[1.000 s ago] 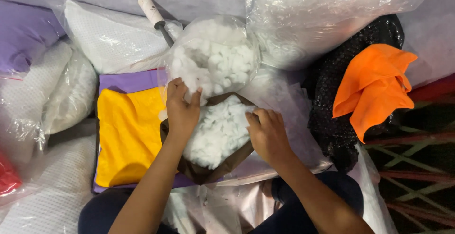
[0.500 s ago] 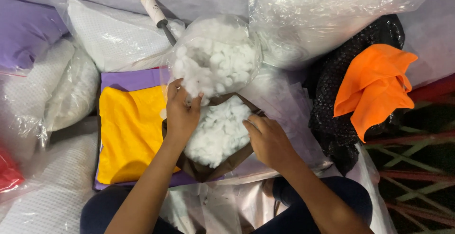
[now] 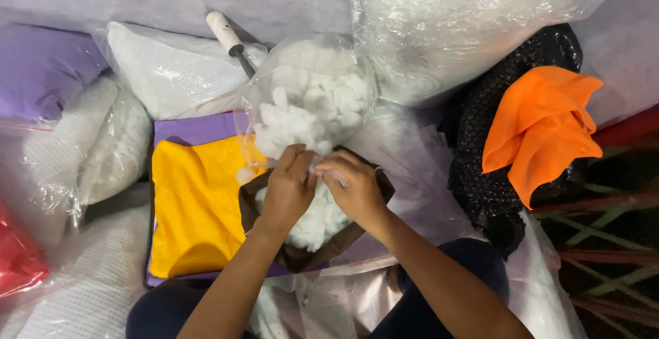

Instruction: Stuffing a brown pillowcase with white fiberfill material from a plastic bag.

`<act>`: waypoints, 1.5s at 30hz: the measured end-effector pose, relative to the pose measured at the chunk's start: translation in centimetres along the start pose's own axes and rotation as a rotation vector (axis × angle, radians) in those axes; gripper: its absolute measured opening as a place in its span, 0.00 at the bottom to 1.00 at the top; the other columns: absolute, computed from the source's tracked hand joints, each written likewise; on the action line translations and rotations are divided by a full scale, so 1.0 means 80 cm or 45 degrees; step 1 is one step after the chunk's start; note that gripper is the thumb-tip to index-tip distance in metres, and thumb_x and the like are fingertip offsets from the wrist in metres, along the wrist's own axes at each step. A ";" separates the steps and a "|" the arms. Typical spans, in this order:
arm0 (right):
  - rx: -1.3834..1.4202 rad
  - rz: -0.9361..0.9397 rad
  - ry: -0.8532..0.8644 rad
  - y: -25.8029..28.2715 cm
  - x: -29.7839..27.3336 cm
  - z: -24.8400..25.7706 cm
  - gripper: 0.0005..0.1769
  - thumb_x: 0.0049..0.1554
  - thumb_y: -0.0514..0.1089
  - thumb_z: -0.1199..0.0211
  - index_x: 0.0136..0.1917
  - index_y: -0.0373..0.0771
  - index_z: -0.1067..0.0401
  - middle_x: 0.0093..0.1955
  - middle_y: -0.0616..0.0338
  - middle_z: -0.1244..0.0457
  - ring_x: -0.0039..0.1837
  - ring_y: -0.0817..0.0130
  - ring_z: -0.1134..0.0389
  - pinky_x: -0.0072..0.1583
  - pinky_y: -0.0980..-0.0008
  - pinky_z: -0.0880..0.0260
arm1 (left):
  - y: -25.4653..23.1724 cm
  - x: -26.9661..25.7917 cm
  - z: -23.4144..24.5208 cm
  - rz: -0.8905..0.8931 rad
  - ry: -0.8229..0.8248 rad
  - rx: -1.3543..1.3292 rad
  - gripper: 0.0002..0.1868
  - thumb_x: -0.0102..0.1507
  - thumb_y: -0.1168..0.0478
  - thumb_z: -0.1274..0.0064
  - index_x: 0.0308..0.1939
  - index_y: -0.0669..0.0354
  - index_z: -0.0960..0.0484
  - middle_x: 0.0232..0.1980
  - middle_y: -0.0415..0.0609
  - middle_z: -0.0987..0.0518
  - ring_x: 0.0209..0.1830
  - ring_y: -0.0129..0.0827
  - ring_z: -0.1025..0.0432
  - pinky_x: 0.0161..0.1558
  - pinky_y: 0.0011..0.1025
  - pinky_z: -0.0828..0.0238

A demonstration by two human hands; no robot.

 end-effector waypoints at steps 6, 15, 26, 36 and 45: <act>0.117 -0.333 -0.310 0.007 0.012 0.058 0.04 0.59 0.32 0.33 0.48 0.36 0.20 0.35 0.55 0.30 0.38 0.69 0.28 0.49 0.68 0.26 | 0.044 0.020 0.034 0.230 -0.222 -0.164 0.11 0.57 0.72 0.41 0.42 0.57 0.19 0.41 0.50 0.24 0.45 0.49 0.23 0.49 0.37 0.26; 0.233 -0.776 0.261 -0.001 -0.041 0.052 0.13 0.53 0.37 0.30 0.52 0.33 0.23 0.39 0.45 0.27 0.41 0.60 0.23 0.45 0.66 0.21 | 0.054 0.021 0.045 0.536 -0.244 -0.369 0.33 0.55 0.70 0.29 0.60 0.58 0.30 0.61 0.56 0.37 0.67 0.60 0.36 0.63 0.49 0.31; -0.570 0.027 0.611 -0.019 -0.096 0.028 0.10 0.57 0.35 0.34 0.53 0.32 0.24 0.52 0.46 0.36 0.50 0.48 0.28 0.53 0.61 0.25 | 0.062 0.011 0.039 0.775 -0.174 -0.528 0.31 0.57 0.77 0.39 0.62 0.60 0.30 0.60 0.59 0.33 0.62 0.59 0.28 0.57 0.44 0.23; -1.009 0.062 0.537 -0.059 -0.121 0.023 0.06 0.56 0.41 0.35 0.48 0.44 0.27 0.40 0.63 0.40 0.38 0.63 0.30 0.39 0.71 0.30 | 0.068 0.004 0.051 1.154 -0.231 -0.924 0.19 0.62 0.72 0.40 0.57 0.62 0.22 0.47 0.48 0.26 0.47 0.31 0.28 0.50 0.28 0.23; -0.409 -0.034 0.115 0.019 -0.007 0.014 0.16 0.60 0.39 0.34 0.61 0.37 0.30 0.53 0.56 0.36 0.36 0.66 0.30 0.39 0.72 0.26 | 0.065 -0.011 0.034 0.944 -0.050 -0.722 0.19 0.58 0.75 0.39 0.52 0.60 0.19 0.52 0.59 0.20 0.60 0.53 0.25 0.61 0.43 0.28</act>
Point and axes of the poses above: each hand's wrist, its own x-axis towards the middle knuckle, its own z-axis out of the back of the hand, y = z × x, the point moved 4 cm from there along x, towards the middle knuckle
